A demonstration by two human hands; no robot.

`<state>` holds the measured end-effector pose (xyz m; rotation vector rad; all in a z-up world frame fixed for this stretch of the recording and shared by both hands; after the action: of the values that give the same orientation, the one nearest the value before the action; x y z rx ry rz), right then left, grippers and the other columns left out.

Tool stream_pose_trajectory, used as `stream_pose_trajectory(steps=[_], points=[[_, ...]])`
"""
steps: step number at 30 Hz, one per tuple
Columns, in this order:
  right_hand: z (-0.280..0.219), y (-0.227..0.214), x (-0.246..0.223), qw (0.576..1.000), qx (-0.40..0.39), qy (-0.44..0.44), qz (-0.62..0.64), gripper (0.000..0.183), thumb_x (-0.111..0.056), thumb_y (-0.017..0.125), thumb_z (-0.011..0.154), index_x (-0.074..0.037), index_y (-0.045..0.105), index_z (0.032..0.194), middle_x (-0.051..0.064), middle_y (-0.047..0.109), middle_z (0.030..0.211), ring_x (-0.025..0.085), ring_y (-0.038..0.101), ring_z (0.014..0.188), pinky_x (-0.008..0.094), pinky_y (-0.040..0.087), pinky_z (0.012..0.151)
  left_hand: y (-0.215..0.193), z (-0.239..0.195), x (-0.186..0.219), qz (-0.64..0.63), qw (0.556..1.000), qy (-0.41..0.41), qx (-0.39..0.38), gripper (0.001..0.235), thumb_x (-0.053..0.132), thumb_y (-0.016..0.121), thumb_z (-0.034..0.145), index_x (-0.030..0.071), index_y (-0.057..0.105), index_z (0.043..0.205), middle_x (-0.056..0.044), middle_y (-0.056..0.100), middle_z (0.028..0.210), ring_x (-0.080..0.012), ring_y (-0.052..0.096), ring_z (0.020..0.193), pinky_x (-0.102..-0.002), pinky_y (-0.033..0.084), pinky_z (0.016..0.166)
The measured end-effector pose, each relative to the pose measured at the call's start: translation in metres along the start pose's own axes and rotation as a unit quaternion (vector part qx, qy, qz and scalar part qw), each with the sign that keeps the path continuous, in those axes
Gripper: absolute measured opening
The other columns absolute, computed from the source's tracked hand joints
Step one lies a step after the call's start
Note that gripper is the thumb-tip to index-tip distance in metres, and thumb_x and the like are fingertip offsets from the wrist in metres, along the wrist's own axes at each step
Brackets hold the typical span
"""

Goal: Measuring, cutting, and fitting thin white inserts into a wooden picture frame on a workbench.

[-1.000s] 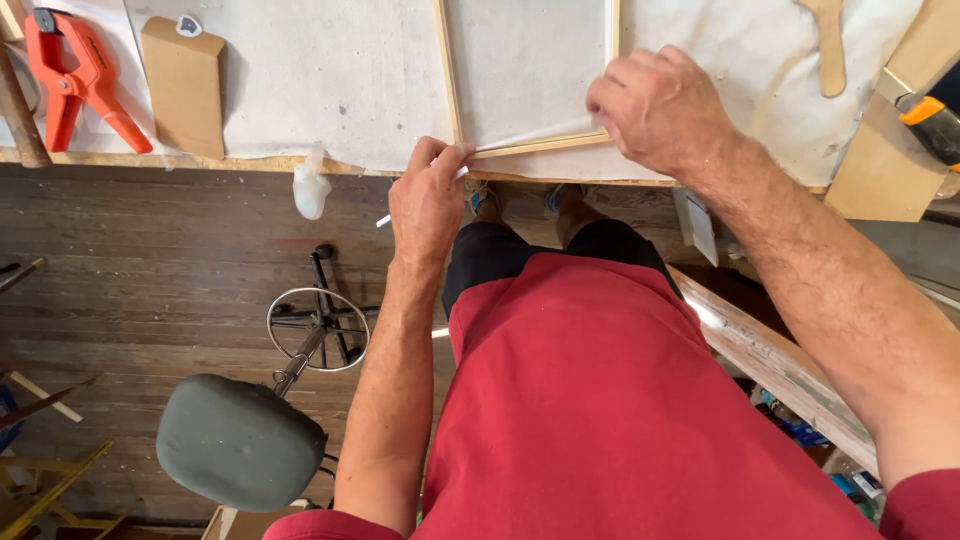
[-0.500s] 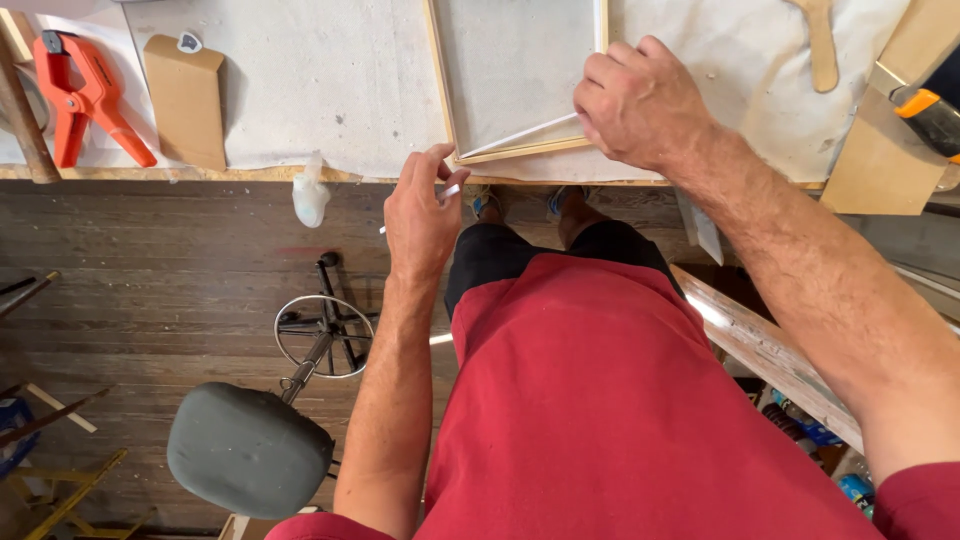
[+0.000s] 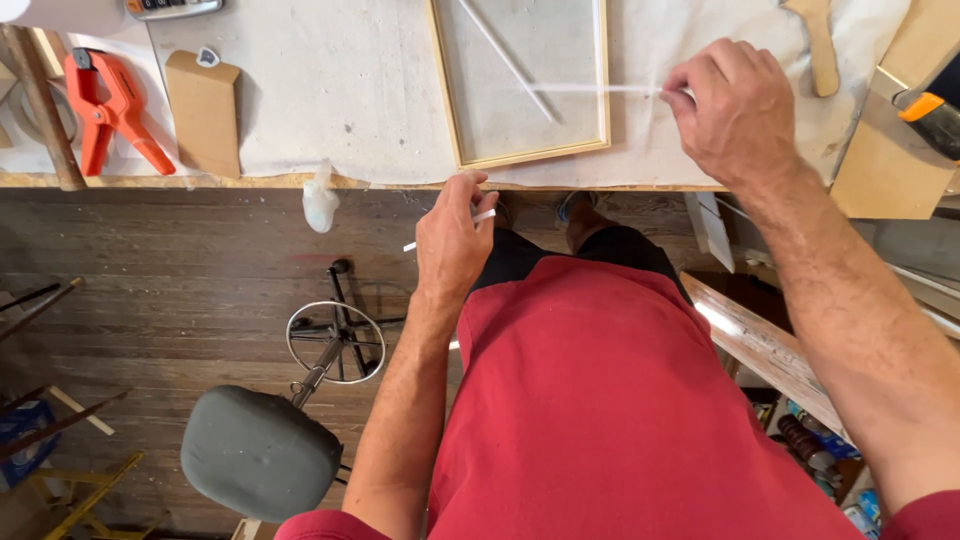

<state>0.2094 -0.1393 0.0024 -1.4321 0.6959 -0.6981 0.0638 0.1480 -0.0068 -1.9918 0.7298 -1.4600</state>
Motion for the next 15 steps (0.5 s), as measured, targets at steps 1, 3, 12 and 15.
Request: stream_pose_trajectory(steps=[1, 3, 12, 15], points=[[0.005, -0.006, -0.002, 0.999, 0.025, 0.009, 0.037, 0.013, -0.022, 0.080, 0.112, -0.013, 0.071, 0.108, 0.002, 0.068, 0.099, 0.015, 0.061, 0.087, 0.028, 0.054, 0.076, -0.001, 0.002, 0.003, 0.001, 1.000, 0.010, 0.003, 0.022, 0.020, 0.064, 0.103, 0.012, 0.057, 0.123, 0.001, 0.063, 0.094, -0.0270, 0.062, 0.070, -0.045, 0.048, 0.056], [0.009, -0.016, -0.007, 0.996, 0.048, 0.018, 0.079, 0.010, -0.011, 0.078, 0.112, -0.009, 0.069, 0.108, 0.004, 0.068, 0.099, 0.015, 0.061, 0.085, 0.028, 0.054, 0.073, -0.004, 0.002, 0.004, 0.006, 1.000, 0.017, 0.001, 0.022, 0.019, 0.064, 0.104, 0.012, 0.057, 0.123, 0.001, 0.062, 0.094, -0.0267, 0.062, 0.071, -0.044, 0.047, 0.054], [-0.002, -0.019, -0.018, 0.990, -0.004, 0.010, 0.137, 0.014, -0.008, 0.070, 0.122, 0.000, 0.073, 0.111, 0.012, 0.071, 0.099, 0.022, 0.065, 0.086, 0.031, 0.059, 0.072, -0.032, -0.005, -0.015, -0.015, 0.999, -0.034, 0.038, 0.023, 0.018, 0.062, 0.104, 0.012, 0.056, 0.126, -0.001, 0.068, 0.095, -0.0235, 0.064, 0.077, -0.041, 0.049, 0.063], [0.011, -0.014, -0.044, 0.987, -0.004, -0.008, 0.160, 0.011, -0.009, 0.069, 0.117, -0.002, 0.071, 0.109, 0.012, 0.070, 0.098, 0.022, 0.066, 0.085, 0.031, 0.062, 0.076, -0.030, -0.006, -0.019, -0.019, 0.998, -0.053, 0.024, 0.023, 0.017, 0.062, 0.105, 0.012, 0.055, 0.125, 0.000, 0.063, 0.092, -0.0239, 0.060, 0.073, -0.043, 0.048, 0.063]])
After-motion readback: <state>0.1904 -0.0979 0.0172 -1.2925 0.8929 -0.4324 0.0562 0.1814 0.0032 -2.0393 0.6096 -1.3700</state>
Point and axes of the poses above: each hand's wrist, its own z-axis towards the middle knuckle, its own y-axis out of the palm, x = y × z, the point moved 6 cm from there along z, towards the middle knuckle
